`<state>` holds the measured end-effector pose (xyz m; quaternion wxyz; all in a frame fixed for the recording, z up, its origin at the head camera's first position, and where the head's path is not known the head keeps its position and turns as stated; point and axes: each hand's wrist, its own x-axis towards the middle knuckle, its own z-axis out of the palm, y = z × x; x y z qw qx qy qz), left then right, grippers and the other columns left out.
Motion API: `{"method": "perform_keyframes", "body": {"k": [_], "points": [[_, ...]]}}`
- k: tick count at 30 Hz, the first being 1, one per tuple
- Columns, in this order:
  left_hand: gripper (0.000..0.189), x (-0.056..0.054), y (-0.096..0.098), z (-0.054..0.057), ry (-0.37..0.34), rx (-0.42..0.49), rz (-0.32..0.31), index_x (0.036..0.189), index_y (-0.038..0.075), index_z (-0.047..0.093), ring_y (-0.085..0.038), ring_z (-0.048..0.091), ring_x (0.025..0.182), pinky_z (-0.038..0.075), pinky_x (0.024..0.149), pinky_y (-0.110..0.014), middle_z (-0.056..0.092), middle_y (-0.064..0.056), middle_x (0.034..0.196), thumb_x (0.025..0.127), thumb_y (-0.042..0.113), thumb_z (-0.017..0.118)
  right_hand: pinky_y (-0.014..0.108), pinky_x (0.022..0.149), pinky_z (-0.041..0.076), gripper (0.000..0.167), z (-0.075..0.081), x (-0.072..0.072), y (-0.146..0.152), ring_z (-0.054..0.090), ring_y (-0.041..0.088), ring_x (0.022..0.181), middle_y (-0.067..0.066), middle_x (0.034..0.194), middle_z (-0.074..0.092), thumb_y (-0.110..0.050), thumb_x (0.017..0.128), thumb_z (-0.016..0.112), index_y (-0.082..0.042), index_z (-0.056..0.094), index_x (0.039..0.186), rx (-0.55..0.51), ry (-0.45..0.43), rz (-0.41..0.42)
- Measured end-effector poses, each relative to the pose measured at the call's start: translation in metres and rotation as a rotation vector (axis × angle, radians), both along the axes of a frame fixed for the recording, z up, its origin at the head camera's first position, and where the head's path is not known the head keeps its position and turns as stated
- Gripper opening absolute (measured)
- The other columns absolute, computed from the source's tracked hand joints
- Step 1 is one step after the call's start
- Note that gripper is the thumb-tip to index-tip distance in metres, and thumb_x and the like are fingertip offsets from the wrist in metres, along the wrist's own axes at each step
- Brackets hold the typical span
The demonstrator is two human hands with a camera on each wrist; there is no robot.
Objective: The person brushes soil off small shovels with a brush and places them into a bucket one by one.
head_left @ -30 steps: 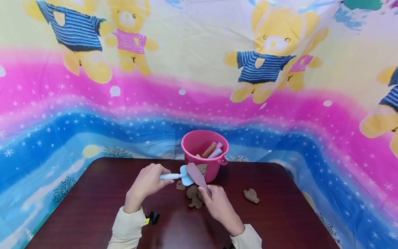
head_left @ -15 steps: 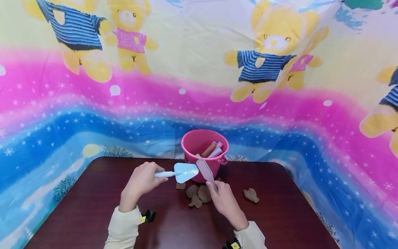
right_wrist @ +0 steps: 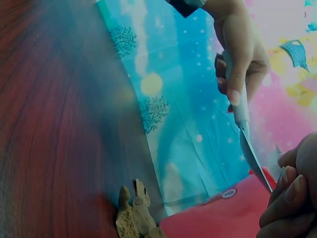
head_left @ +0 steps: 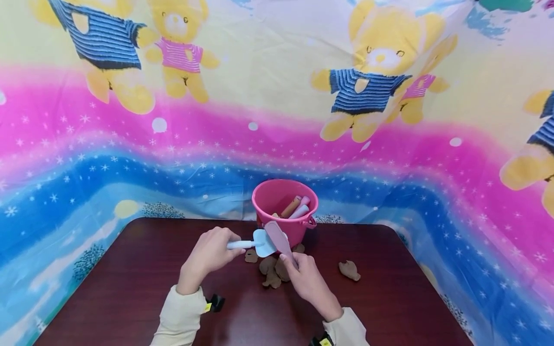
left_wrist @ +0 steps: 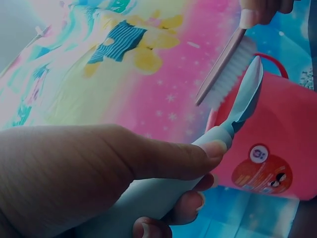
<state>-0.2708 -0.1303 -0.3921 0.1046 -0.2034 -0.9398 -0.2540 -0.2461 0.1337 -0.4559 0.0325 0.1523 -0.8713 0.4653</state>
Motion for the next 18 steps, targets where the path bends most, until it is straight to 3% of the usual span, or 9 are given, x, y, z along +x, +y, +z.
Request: {"method": "perform_keyframes", "body": {"k": [4,10,18], "points": [[0.017,0.0005,0.0045,-0.0004,0.015,-0.002,-0.01,0.094,0.012,0.081,-0.009,0.05,0.062,0.045,0.06,-0.03,0.071,0.005,0.078,0.08,0.022,0.087,0.024,0.045,0.037,0.037,0.0,0.0018,-0.0054,0.037,0.007,0.048,-0.003,0.058,0.044,-0.043,0.106,0.051,-0.016,0.063,0.084,0.015,-0.001,0.058],[0.018,0.0002,0.0064,-0.0006,0.02,-0.002,-0.01,0.094,0.013,0.081,-0.008,0.05,0.062,0.045,0.06,-0.029,0.071,0.006,0.077,0.08,0.023,0.088,0.023,0.045,0.034,0.03,-0.0003,0.0038,-0.0098,0.037,0.006,0.048,-0.004,0.059,0.045,-0.039,0.107,0.051,-0.015,0.068,0.103,0.032,0.003,0.13],[0.021,-0.0008,0.004,-0.001,0.057,-0.019,-0.035,0.097,0.013,0.082,-0.007,0.049,0.06,0.044,0.058,-0.027,0.073,0.005,0.08,0.08,0.023,0.088,0.024,0.043,0.035,0.029,-0.0009,0.0024,-0.0075,0.038,0.009,0.047,-0.002,0.059,0.046,-0.041,0.106,0.052,-0.017,0.068,0.1,0.057,-0.047,0.093]]}}
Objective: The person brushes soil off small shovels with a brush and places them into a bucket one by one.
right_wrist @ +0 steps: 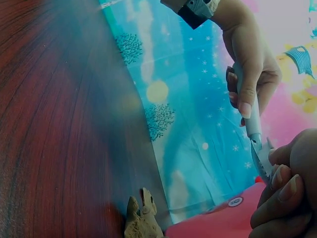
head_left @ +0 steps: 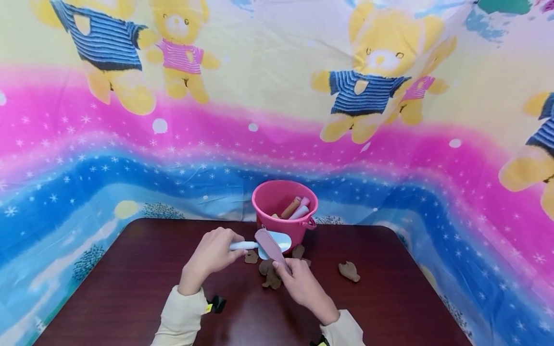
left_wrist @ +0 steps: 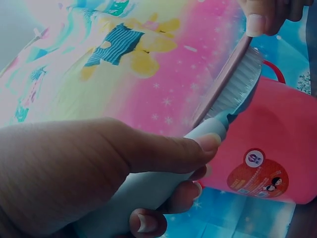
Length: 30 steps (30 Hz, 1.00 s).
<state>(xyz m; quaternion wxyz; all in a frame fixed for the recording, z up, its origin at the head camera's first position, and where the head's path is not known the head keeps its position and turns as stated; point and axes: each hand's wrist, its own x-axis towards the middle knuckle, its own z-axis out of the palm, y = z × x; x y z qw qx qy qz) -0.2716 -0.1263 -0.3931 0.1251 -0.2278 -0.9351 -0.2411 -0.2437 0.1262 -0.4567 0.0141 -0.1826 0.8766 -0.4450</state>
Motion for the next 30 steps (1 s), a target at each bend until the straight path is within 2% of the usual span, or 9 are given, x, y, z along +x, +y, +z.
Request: {"method": "perform_keyframes", "body": {"k": [8,17,25,30], "points": [[0.023,-0.004,-0.002,0.003,0.022,0.011,-0.003,0.1,0.012,0.082,-0.009,0.05,0.062,0.044,0.059,-0.028,0.074,0.003,0.082,0.08,0.022,0.088,0.025,0.047,0.039,0.041,0.006,-0.003,0.001,0.04,0.008,0.049,-0.002,0.06,0.047,-0.049,0.104,0.051,-0.017,0.061,0.081,0.004,0.028,-0.015],[0.025,-0.003,-0.007,0.005,0.033,-0.01,0.019,0.102,0.011,0.082,-0.01,0.05,0.063,0.044,0.06,-0.029,0.075,0.0,0.084,0.081,0.024,0.087,0.023,0.044,0.031,0.042,0.006,-0.005,0.013,0.032,0.007,0.047,-0.002,0.059,0.04,-0.04,0.106,0.052,-0.005,0.059,0.083,-0.002,0.048,-0.107],[0.028,-0.003,-0.013,0.004,0.0,-0.006,0.015,0.104,0.011,0.081,-0.009,0.049,0.062,0.043,0.059,-0.029,0.074,0.003,0.083,0.082,0.026,0.086,0.023,0.042,0.03,0.044,0.008,-0.005,0.021,0.033,0.007,0.044,-0.003,0.057,0.039,-0.045,0.106,0.051,-0.012,0.055,0.076,-0.007,0.089,-0.14],[0.029,-0.002,-0.017,0.004,-0.017,0.011,0.02,0.105,0.011,0.081,-0.01,0.047,0.06,0.042,0.058,-0.029,0.074,0.003,0.083,0.082,0.027,0.086,0.024,0.044,0.03,0.047,0.009,-0.005,0.026,0.033,0.008,0.045,-0.003,0.057,0.038,-0.045,0.106,0.049,-0.011,0.052,0.075,-0.018,0.103,-0.163]]}}
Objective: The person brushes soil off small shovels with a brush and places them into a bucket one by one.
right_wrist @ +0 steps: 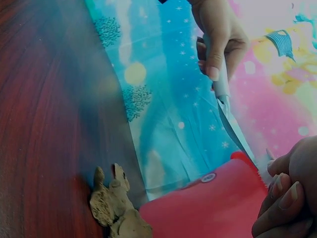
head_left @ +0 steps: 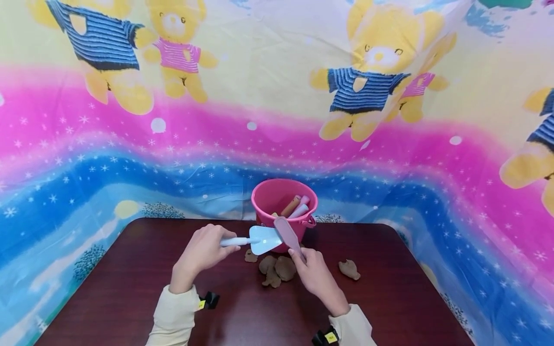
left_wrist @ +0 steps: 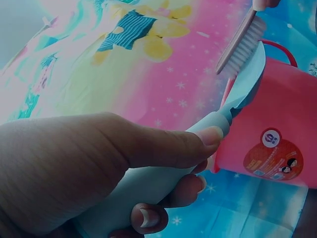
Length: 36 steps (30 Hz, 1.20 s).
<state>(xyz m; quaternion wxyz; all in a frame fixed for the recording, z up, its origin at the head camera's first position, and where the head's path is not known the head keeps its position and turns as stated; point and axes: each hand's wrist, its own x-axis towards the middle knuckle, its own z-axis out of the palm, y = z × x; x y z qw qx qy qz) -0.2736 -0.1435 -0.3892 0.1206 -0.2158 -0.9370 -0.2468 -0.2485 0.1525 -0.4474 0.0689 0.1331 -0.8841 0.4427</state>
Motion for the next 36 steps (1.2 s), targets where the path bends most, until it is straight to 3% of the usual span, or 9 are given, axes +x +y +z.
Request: {"method": "perform_keyframes", "body": {"k": [15,25,31,36], "points": [[0.025,-0.002,-0.008,-0.002,-0.001,0.035,-0.003,0.103,0.013,0.081,-0.01,0.048,0.06,0.042,0.057,-0.029,0.068,0.007,0.074,0.083,0.027,0.085,0.023,0.044,0.03,0.043,0.001,-0.002,0.004,0.034,0.008,0.047,-0.003,0.057,0.042,-0.046,0.106,0.049,-0.013,0.057,0.079,-0.069,0.017,-0.024],[0.025,-0.003,0.0,-0.004,-0.015,0.024,0.01,0.103,0.013,0.081,-0.01,0.049,0.062,0.043,0.059,-0.029,0.072,0.005,0.08,0.082,0.026,0.086,0.024,0.042,0.032,0.042,-0.004,-0.001,-0.005,0.035,0.009,0.045,-0.002,0.057,0.04,-0.046,0.105,0.052,-0.014,0.057,0.079,-0.087,0.011,-0.001],[0.026,-0.003,0.009,-0.005,0.007,0.003,0.009,0.104,0.013,0.081,-0.009,0.047,0.061,0.042,0.058,-0.029,0.074,0.003,0.083,0.082,0.026,0.086,0.023,0.045,0.035,0.039,-0.008,-0.002,-0.014,0.036,0.007,0.048,-0.002,0.059,0.043,-0.049,0.104,0.052,-0.014,0.063,0.09,-0.082,-0.054,0.056],[0.024,-0.004,0.019,-0.007,0.036,-0.011,-0.01,0.102,0.014,0.082,-0.008,0.048,0.061,0.042,0.058,-0.028,0.073,0.005,0.081,0.081,0.024,0.087,0.024,0.046,0.036,0.036,-0.009,0.0,-0.018,0.036,0.006,0.049,-0.002,0.059,0.042,-0.047,0.104,0.053,-0.014,0.066,0.096,-0.085,-0.047,0.075]]}}
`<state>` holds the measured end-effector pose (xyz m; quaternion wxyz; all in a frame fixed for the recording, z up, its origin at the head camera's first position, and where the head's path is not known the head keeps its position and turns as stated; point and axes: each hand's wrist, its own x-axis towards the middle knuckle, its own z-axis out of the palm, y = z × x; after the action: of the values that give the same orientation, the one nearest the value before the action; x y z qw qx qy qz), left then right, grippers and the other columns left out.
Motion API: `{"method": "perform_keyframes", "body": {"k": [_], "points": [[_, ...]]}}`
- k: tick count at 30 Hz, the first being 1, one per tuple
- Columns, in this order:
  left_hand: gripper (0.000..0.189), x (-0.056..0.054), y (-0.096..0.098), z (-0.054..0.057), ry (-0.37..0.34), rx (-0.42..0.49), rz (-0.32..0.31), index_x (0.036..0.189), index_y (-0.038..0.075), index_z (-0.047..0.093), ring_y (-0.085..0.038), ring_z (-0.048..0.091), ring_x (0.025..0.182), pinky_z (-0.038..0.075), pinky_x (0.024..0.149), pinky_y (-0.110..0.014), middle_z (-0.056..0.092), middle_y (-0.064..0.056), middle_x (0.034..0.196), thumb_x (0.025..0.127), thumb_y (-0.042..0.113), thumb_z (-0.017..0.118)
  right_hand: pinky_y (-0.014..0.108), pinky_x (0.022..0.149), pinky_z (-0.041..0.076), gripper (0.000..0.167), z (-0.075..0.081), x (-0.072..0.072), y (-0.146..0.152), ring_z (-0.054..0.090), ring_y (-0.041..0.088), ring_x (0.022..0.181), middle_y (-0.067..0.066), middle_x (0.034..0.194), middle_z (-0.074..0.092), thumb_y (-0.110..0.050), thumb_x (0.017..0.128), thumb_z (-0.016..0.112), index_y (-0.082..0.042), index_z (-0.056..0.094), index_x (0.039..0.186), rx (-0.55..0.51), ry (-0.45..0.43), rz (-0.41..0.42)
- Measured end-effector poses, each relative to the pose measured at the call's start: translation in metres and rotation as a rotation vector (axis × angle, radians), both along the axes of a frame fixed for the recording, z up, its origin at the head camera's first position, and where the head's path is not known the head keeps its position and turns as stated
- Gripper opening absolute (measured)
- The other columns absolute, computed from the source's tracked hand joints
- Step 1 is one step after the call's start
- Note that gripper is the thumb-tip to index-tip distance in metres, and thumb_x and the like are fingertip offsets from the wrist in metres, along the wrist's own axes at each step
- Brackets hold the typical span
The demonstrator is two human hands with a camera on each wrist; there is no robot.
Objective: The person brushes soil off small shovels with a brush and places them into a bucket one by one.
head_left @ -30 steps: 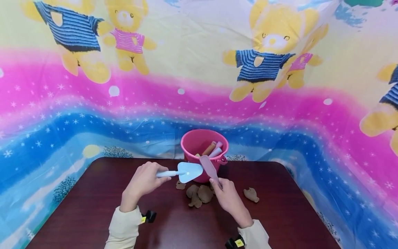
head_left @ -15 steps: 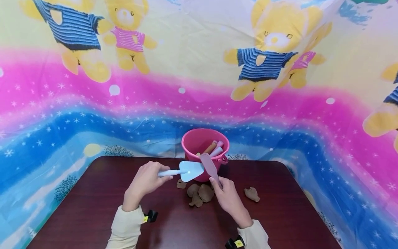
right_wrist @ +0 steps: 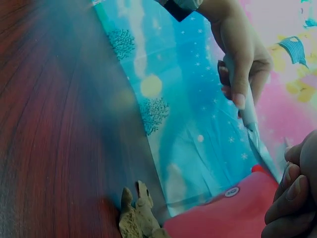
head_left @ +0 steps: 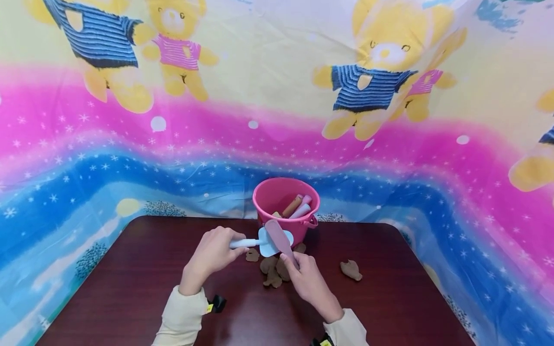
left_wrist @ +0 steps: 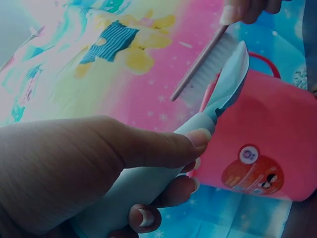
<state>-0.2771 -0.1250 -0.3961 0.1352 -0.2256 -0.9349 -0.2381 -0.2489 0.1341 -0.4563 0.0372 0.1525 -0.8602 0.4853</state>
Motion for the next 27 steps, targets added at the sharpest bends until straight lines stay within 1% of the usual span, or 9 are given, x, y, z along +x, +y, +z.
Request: {"method": "perform_keyframes", "body": {"k": [3,5,8,10,15,18,21,22,27], "points": [[0.021,0.0,0.004,-0.002,0.025,-0.01,-0.009,0.1,0.015,0.082,-0.007,0.049,0.061,0.042,0.057,-0.027,0.072,0.007,0.078,0.08,0.021,0.087,0.023,0.046,0.035,0.034,0.0,0.001,-0.003,0.036,0.005,0.049,-0.004,0.059,0.042,-0.042,0.105,0.053,-0.013,0.066,0.092,-0.005,0.022,0.017],[0.02,0.0,0.005,-0.003,0.039,-0.013,-0.012,0.099,0.015,0.082,-0.006,0.049,0.062,0.043,0.057,-0.027,0.071,0.007,0.077,0.08,0.02,0.087,0.023,0.046,0.034,0.036,-0.001,0.002,-0.005,0.036,0.004,0.049,-0.005,0.058,0.042,-0.041,0.106,0.052,-0.013,0.064,0.086,0.006,0.034,0.037],[0.02,0.0,0.007,-0.004,0.051,-0.012,-0.014,0.099,0.016,0.082,-0.006,0.05,0.063,0.044,0.058,-0.027,0.072,0.007,0.079,0.08,0.02,0.087,0.022,0.045,0.033,0.039,-0.003,0.003,-0.007,0.036,0.003,0.049,-0.006,0.058,0.042,-0.042,0.106,0.05,-0.015,0.062,0.081,0.025,0.032,0.059],[0.021,0.0,0.007,-0.004,0.053,-0.011,-0.016,0.099,0.015,0.082,-0.005,0.051,0.063,0.045,0.059,-0.027,0.073,0.006,0.079,0.08,0.021,0.087,0.022,0.044,0.032,0.039,-0.004,0.003,-0.007,0.036,0.003,0.048,-0.007,0.057,0.042,-0.043,0.107,0.05,-0.016,0.062,0.081,0.045,0.033,0.056],[0.021,-0.001,0.007,-0.004,0.055,-0.014,-0.025,0.1,0.015,0.082,-0.006,0.051,0.062,0.044,0.057,-0.026,0.072,0.006,0.079,0.08,0.021,0.087,0.023,0.045,0.033,0.034,-0.004,0.002,-0.005,0.037,0.005,0.048,-0.006,0.057,0.043,-0.038,0.107,0.052,-0.015,0.063,0.083,0.063,0.016,0.032],[0.021,-0.001,0.005,-0.003,0.044,-0.015,-0.032,0.1,0.015,0.082,-0.006,0.05,0.063,0.043,0.057,-0.026,0.073,0.006,0.08,0.08,0.021,0.087,0.023,0.046,0.035,0.031,-0.004,0.001,-0.003,0.038,0.006,0.049,-0.005,0.058,0.044,-0.037,0.107,0.052,-0.015,0.065,0.089,0.057,-0.001,0.026],[0.023,-0.001,0.003,-0.002,0.033,-0.017,-0.024,0.101,0.015,0.082,-0.006,0.048,0.061,0.042,0.056,-0.027,0.072,0.006,0.079,0.08,0.023,0.087,0.023,0.047,0.037,0.032,-0.003,0.0,0.0,0.037,0.006,0.049,-0.004,0.059,0.043,-0.039,0.106,0.052,-0.015,0.065,0.089,0.06,-0.007,0.018],[0.023,-0.001,0.002,-0.001,0.033,-0.018,-0.019,0.101,0.015,0.082,-0.006,0.048,0.06,0.041,0.056,-0.027,0.072,0.006,0.078,0.08,0.023,0.087,0.023,0.046,0.036,0.031,-0.003,-0.001,0.001,0.037,0.006,0.049,-0.004,0.059,0.043,-0.041,0.106,0.053,-0.016,0.065,0.091,0.057,-0.011,0.014],[0.023,-0.001,-0.002,0.001,0.042,-0.015,-0.004,0.101,0.014,0.082,-0.008,0.044,0.057,0.039,0.054,-0.027,0.07,0.006,0.073,0.08,0.024,0.087,0.024,0.047,0.037,0.034,-0.001,-0.003,0.005,0.037,0.007,0.05,-0.003,0.06,0.043,-0.045,0.105,0.053,-0.016,0.063,0.091,0.061,-0.01,-0.009]]}}
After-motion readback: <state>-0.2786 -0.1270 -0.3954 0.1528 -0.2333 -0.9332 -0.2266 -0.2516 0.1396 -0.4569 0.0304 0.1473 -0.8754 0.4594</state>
